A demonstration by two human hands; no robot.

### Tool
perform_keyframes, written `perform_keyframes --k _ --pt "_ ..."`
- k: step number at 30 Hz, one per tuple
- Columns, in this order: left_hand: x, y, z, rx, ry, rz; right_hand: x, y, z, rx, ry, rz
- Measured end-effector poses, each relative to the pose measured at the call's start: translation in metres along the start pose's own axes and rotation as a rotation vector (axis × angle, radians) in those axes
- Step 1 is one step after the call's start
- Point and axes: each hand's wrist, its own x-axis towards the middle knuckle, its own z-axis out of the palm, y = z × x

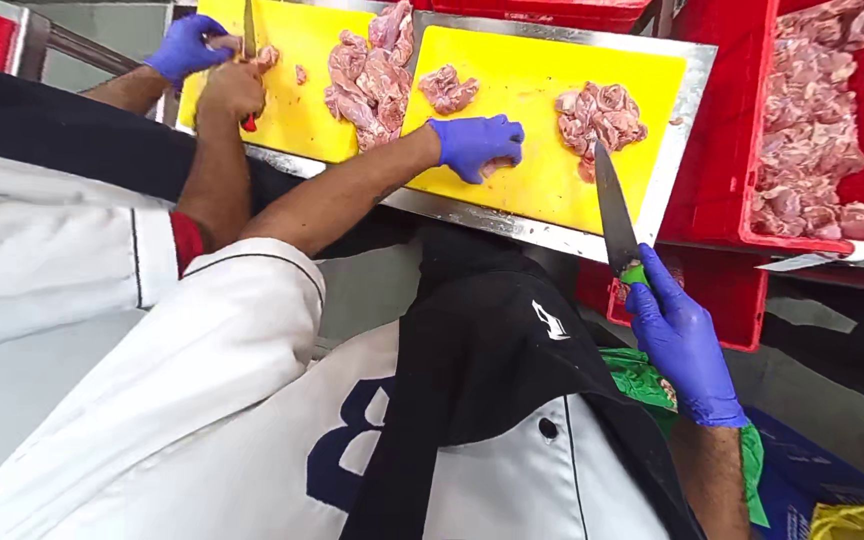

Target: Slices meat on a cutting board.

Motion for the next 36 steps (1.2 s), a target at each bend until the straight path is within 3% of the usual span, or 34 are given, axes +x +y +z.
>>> perform_keyframes --k 4,7,8,10,12,13,14,15,17,19,23,26,28,33,36 --pt "-0.033 -0.004 0.011 -0.057 -0.036 0.042 0.0 0.007 0.009 0.043 0.015 0.021" --pt "-0.031 -0.004 -0.005 -0.344 0.013 0.012 0.003 0.005 0.015 0.072 0.012 0.0" --pt "-0.026 -0.012 -0.019 -0.473 0.112 -0.042 0.004 0.003 0.016 0.081 0.014 -0.004" --pt "-0.012 -0.04 -0.053 -0.68 0.479 -0.25 0.009 0.0 0.019 0.087 0.004 -0.026" --pt "0.002 -0.074 -0.093 -0.655 0.823 -0.648 0.013 -0.003 0.022 0.091 -0.006 -0.052" --pt "0.003 -0.091 -0.106 -0.57 0.876 -0.827 0.016 -0.005 0.024 0.082 -0.012 -0.064" --pt "-0.001 -0.103 -0.109 -0.476 0.816 -0.939 0.017 -0.007 0.027 0.066 -0.019 -0.081" --pt "-0.01 -0.109 -0.103 -0.387 0.649 -0.996 0.019 -0.009 0.03 0.055 -0.029 -0.097" --pt "-0.027 -0.113 -0.076 -0.285 0.243 -1.016 0.023 -0.011 0.038 0.048 -0.053 -0.125" --pt "-0.04 -0.111 -0.045 -0.255 0.072 -1.038 0.03 -0.015 0.051 0.046 -0.072 -0.158" --pt "-0.049 -0.093 -0.029 -0.435 0.151 -0.95 0.054 -0.035 0.081 -0.02 -0.246 -0.219" --pt "-0.055 -0.083 -0.032 -0.73 0.352 -0.73 0.078 -0.052 0.101 -0.075 -0.437 -0.284" --pt "-0.056 -0.073 -0.049 -0.792 0.475 -0.546 0.092 -0.055 0.104 -0.073 -0.473 -0.274" --pt "-0.061 -0.034 -0.084 -0.582 0.718 -0.174 0.114 -0.028 0.071 0.031 -0.148 -0.031" --pt "-0.064 -0.006 -0.058 -0.273 0.787 -0.113 0.111 -0.022 0.048 0.077 -0.045 0.015"
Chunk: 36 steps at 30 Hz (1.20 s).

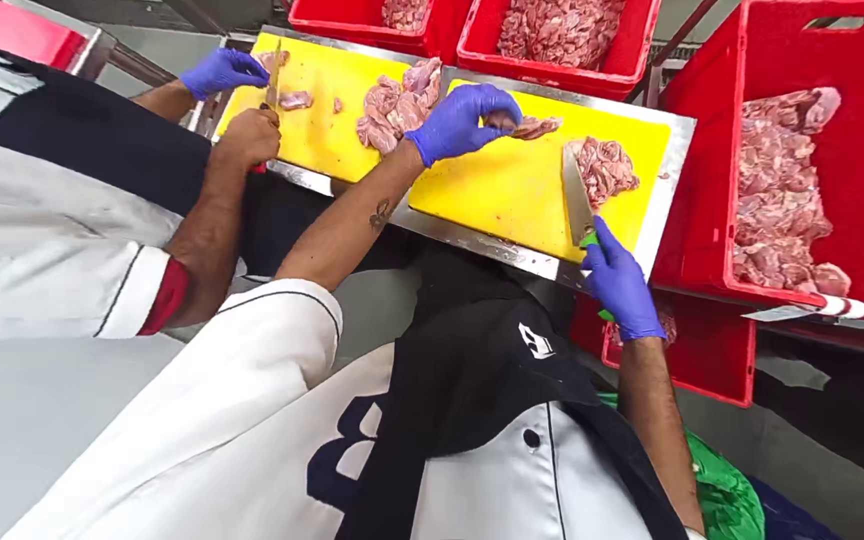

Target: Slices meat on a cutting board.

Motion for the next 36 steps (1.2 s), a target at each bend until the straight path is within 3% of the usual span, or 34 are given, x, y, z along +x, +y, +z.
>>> perform_keyframes --k 4,6,11,15,18,21,25,30,33,36 --pt "-0.077 -0.018 0.075 0.164 -0.168 0.068 -0.021 -0.01 0.001 0.184 0.031 -0.024" --pt "-0.104 -0.026 0.098 0.151 -0.129 0.07 -0.024 -0.022 0.014 0.232 -0.008 -0.072" --pt "-0.121 -0.02 0.1 0.195 -0.119 0.042 -0.021 -0.018 0.043 0.197 -0.3 0.004" --pt "-0.129 -0.019 0.1 0.161 -0.038 -0.015 -0.03 0.006 0.026 0.127 -0.133 0.03" --pt "-0.126 -0.018 0.106 0.078 0.126 -0.061 -0.035 -0.013 0.023 -0.228 -0.061 -0.199" --pt "-0.131 -0.022 0.109 0.153 0.166 -0.089 -0.027 -0.03 0.031 -0.42 -0.167 -0.338" --pt "-0.129 -0.019 0.117 0.234 0.152 -0.075 0.02 -0.017 0.018 -0.332 -0.198 -0.234" --pt "-0.133 -0.015 0.121 0.209 0.202 -0.103 0.036 -0.032 0.012 -0.159 -0.073 -0.081" --pt "-0.136 -0.015 0.121 0.222 0.2 -0.117 0.026 -0.035 0.014 -0.094 -0.211 -0.1" --pt "-0.141 -0.02 0.116 0.258 0.216 -0.105 0.017 -0.01 0.008 0.038 -0.262 -0.014"
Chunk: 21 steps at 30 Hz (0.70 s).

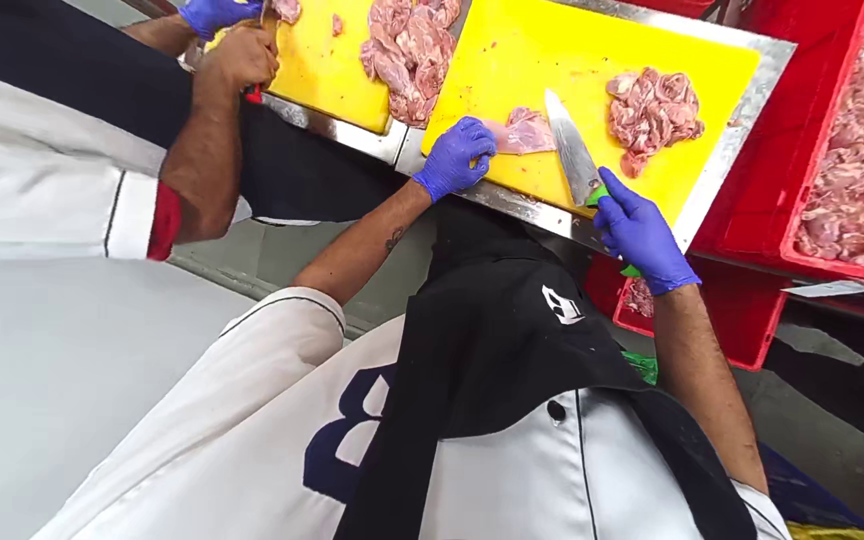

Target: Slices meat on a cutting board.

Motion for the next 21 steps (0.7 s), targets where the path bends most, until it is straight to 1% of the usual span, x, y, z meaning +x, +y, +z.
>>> perform_keyframes --k 2,3,4,5,8,10,11,13,14,17,19,20,21 --pt "0.002 -0.002 -0.005 0.022 -0.018 -0.02 -0.01 0.012 -0.011 0.046 0.047 0.034" --pt "0.003 0.002 -0.007 0.044 -0.062 -0.038 -0.016 0.012 -0.013 0.01 0.065 0.033" --pt "0.007 0.006 -0.011 0.069 -0.118 -0.058 -0.021 0.006 -0.013 -0.079 0.082 0.016" --pt "0.016 0.011 -0.015 0.082 -0.158 -0.071 -0.023 -0.006 -0.012 -0.204 0.104 -0.026" --pt "0.049 0.024 -0.011 0.0 -0.123 -0.075 -0.015 -0.059 -0.006 -0.544 0.144 -0.164" --pt "0.068 0.028 -0.001 -0.021 -0.193 -0.097 -0.002 -0.085 0.006 -0.664 0.131 -0.178" --pt "0.073 0.028 0.006 -0.027 -0.238 -0.113 0.007 -0.09 0.011 -0.704 0.119 -0.16" --pt "0.079 0.023 0.014 -0.027 -0.28 -0.131 0.012 -0.08 0.016 -0.694 0.108 -0.137" --pt "0.08 0.02 0.015 -0.022 -0.272 -0.123 0.004 -0.063 0.016 -0.658 0.107 -0.133" --pt "0.072 0.017 0.017 0.0 -0.294 -0.111 -0.058 -0.004 0.018 -0.557 0.076 -0.077" --pt "0.078 0.014 0.013 -0.01 -0.322 -0.154 -0.093 0.012 0.015 -0.542 0.076 -0.071" --pt "0.084 0.014 0.01 -0.037 -0.319 -0.184 -0.099 0.015 0.011 -0.523 0.061 -0.064" --pt "0.094 0.012 0.006 -0.066 -0.298 -0.194 -0.094 0.016 0.002 -0.488 0.041 -0.045"
